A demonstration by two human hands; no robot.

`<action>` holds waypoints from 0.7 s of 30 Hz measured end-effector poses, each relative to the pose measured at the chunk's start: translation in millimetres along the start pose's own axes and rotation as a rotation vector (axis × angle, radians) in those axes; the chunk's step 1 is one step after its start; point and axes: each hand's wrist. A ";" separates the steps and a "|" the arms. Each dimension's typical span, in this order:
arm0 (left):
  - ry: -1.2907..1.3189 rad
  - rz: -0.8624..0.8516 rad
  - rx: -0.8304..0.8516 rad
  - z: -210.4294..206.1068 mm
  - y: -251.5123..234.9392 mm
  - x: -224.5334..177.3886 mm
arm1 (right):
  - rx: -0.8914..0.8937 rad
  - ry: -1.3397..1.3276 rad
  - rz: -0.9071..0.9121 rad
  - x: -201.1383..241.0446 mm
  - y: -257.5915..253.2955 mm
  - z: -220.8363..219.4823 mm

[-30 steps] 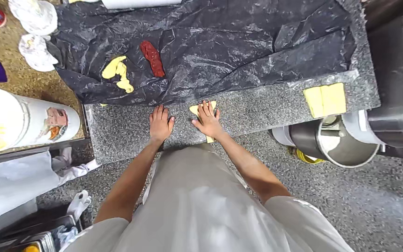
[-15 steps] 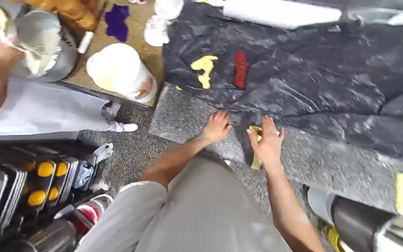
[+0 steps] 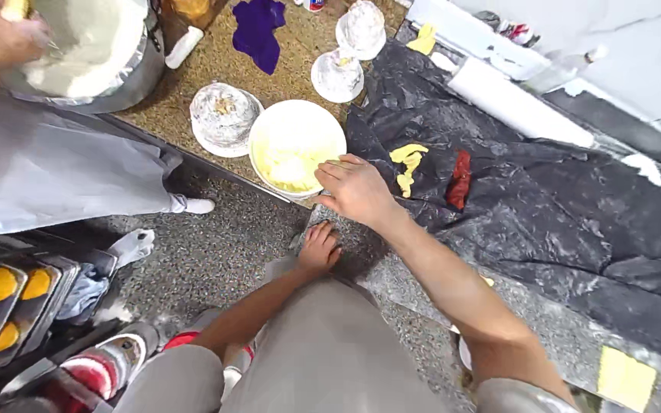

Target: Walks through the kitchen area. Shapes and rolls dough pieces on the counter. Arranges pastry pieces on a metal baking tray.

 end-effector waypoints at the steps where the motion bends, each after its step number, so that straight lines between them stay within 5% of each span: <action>1: -0.007 -0.004 -0.002 -0.4 5.3 6.9 | 0.093 0.044 0.053 -4.8 -14.8 -6.2; 7: -0.012 -0.041 -0.079 -6.6 9.0 5.4 | 0.455 0.114 0.181 -14.0 -49.2 -12.7; 14: -0.019 -0.059 -0.113 -4.3 10.2 7.3 | 0.250 -0.024 0.152 -10.3 -43.5 -6.1; 21: -0.047 -0.076 -0.080 -4.9 10.5 7.1 | 0.309 -0.080 0.111 4.8 -34.8 11.5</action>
Point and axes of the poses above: each hand's wrist, its own y-axis away from the middle knuckle, its own z-axis out of the back of the hand, x = y × z, and after that the axes turned 7 degrees about -z, right-handed
